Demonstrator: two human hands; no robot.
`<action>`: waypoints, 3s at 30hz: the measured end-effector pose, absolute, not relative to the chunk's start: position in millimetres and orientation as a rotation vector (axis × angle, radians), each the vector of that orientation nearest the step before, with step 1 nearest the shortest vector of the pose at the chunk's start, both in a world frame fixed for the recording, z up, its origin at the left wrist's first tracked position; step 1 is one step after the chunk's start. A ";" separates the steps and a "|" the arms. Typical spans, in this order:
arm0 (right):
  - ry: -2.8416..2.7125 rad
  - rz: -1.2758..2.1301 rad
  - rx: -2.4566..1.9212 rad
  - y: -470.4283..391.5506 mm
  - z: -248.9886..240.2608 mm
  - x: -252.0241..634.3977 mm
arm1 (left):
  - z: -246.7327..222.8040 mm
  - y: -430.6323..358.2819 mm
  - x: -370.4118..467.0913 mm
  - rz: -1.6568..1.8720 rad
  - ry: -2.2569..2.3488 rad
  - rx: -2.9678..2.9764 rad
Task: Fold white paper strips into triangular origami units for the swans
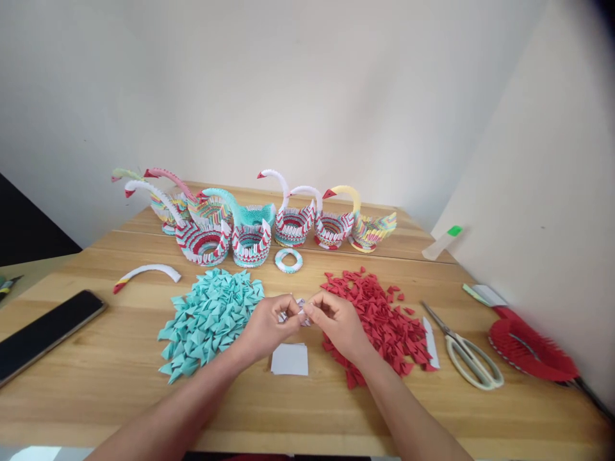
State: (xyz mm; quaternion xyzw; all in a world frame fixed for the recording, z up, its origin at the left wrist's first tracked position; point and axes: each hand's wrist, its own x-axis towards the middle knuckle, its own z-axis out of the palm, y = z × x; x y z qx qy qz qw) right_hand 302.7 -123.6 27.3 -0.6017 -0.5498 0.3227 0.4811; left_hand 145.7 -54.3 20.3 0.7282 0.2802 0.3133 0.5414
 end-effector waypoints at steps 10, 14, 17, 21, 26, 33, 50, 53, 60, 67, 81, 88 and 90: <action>-1.133 0.949 -1.372 -121.2 29.1 308.4 | 21.6 -54.4 141.9 1.141 0.565 2.289; -1.097 1.023 -1.335 -121.7 30.0 306.7 | 21.9 -53.1 141.6 1.238 0.478 2.440; -1.126 1.037 -1.339 -122.4 30.4 305.9 | 21.8 -52.1 141.2 1.267 0.439 2.460; -1.209 1.008 -1.374 -124.1 32.4 304.9 | 22.7 -51.2 138.9 1.255 0.384 2.504; -1.274 0.942 -1.408 -124.6 33.0 305.7 | 25.7 -49.1 134.5 1.246 0.330 2.606; -1.253 0.951 -1.386 -123.4 32.4 307.0 | 28.2 -50.1 133.3 1.374 0.294 2.652; -1.306 0.920 -1.342 -124.4 31.5 309.5 | 25.0 -55.0 137.7 1.189 0.373 2.666; -1.354 0.849 -1.371 -125.5 32.5 309.8 | 21.5 -56.3 139.5 1.102 0.509 2.490; -1.414 0.806 -1.427 -126.0 32.2 308.3 | 25.8 -57.3 144.3 0.706 0.664 1.896; -1.367 0.900 -1.302 -121.9 31.0 314.2 | 20.3 -51.8 144.4 0.775 0.728 1.510; -1.407 0.869 -1.367 -124.3 30.5 307.0 | 22.1 -51.1 142.1 0.789 0.682 1.685; -1.375 0.739 -1.385 -122.5 31.5 304.4 | 14.5 -45.0 142.9 0.794 0.695 1.579; -1.402 0.656 -1.434 -123.2 32.1 304.3 | 15.9 -45.6 143.5 0.744 0.677 1.524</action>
